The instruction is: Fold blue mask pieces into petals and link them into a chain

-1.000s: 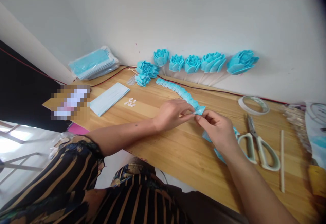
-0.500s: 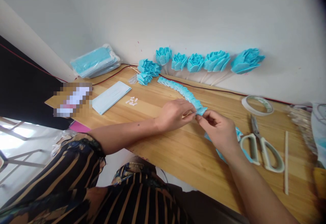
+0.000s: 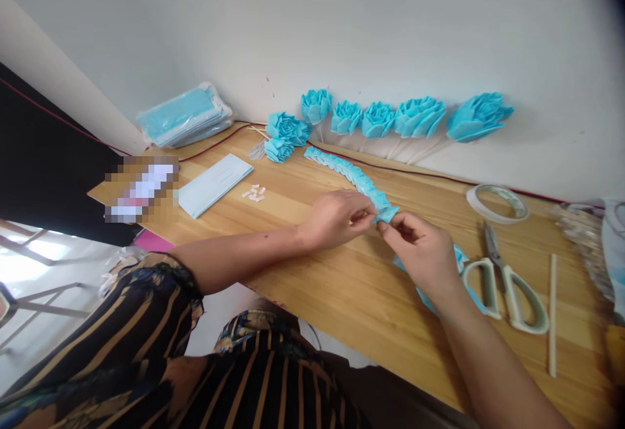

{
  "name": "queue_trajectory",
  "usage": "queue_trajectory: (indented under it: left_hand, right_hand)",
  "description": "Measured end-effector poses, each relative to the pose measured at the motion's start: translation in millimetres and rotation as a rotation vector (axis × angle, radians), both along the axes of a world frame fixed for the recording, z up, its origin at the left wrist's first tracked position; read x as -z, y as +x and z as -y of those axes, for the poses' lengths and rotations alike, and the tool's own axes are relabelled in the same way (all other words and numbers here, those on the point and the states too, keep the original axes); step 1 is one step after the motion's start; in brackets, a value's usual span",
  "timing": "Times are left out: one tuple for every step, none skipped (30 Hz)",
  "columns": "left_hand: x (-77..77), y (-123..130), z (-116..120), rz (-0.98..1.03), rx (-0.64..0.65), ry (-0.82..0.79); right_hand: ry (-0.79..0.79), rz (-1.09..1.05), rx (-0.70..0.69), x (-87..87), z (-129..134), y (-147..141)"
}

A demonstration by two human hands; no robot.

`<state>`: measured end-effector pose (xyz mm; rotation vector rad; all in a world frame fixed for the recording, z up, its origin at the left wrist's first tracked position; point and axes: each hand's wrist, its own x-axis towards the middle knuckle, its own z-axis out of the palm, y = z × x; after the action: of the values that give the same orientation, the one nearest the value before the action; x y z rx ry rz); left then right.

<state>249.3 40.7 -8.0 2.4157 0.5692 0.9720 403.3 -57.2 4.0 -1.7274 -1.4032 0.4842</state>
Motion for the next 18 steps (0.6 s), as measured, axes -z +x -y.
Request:
queue_trajectory:
  left_hand:
    - [-0.6,0,0,0.004,0.004,-0.029]
    - [-1.3,0,0,0.013,0.012,-0.074]
    - [-2.0,0,0,0.026,0.025,-0.139]
    - [-2.7,0,-1,0.047,0.042,-0.220]
    - [-3.3,0,-1,0.075,0.064,-0.311]
    - [-3.8,0,-2,0.112,0.083,-0.403]
    - [-4.4,0,-4,0.154,0.096,-0.487]
    - [-4.9,0,-5,0.197,0.102,-0.557]
    - [-5.4,0,-7,0.236,0.100,-0.610]
    - [-6.0,0,-8,0.265,0.092,-0.649]
    - [-6.6,1,-10,0.275,0.086,-0.683]
    - [-6.9,1,-11,0.271,0.085,-0.717]
    - [-7.0,1,-11,0.256,0.093,-0.754]
    - [-6.7,1,-12,0.239,0.110,-0.792]
    - [-6.0,2,-12,0.224,0.134,-0.833]
    - [-4.7,3,-13,0.217,0.165,-0.873]
    - [-3.0,3,-13,0.219,0.197,-0.909]
    - [-1.1,4,-13,0.226,0.227,-0.938]
  right_hand:
    - [-0.002,-0.007,-0.002,0.3,0,0]
    - [-0.004,-0.020,-0.003,0.6,0,1]
    - [-0.006,-0.040,-0.004,0.9,-1,1]
    - [-0.010,-0.065,-0.007,1.1,-1,2]
    - [-0.013,-0.094,-0.010,1.3,-1,3]
    - [-0.015,-0.122,-0.013,1.3,-1,4]
    - [-0.016,-0.149,-0.018,1.4,-1,5]
    - [-0.017,-0.177,-0.025,1.4,-1,6]
    - [-0.016,-0.203,-0.033,1.5,-2,7]
    - [-0.018,-0.228,-0.042,1.6,-2,7]
    - [-0.020,-0.251,-0.051,1.7,-2,7]
    - [-0.022,-0.271,-0.060,1.9,-2,8]
    - [-0.024,-0.285,-0.067,2.2,-2,8]
    - [-0.026,-0.293,-0.072,2.4,-2,7]
    - [-0.028,-0.296,-0.075,2.6,-2,8]
    - [-0.032,-0.296,-0.079,2.6,-2,8]
    - [-0.035,-0.295,-0.083,2.5,-2,8]
    - [-0.041,-0.293,-0.089,2.1,-2,8]
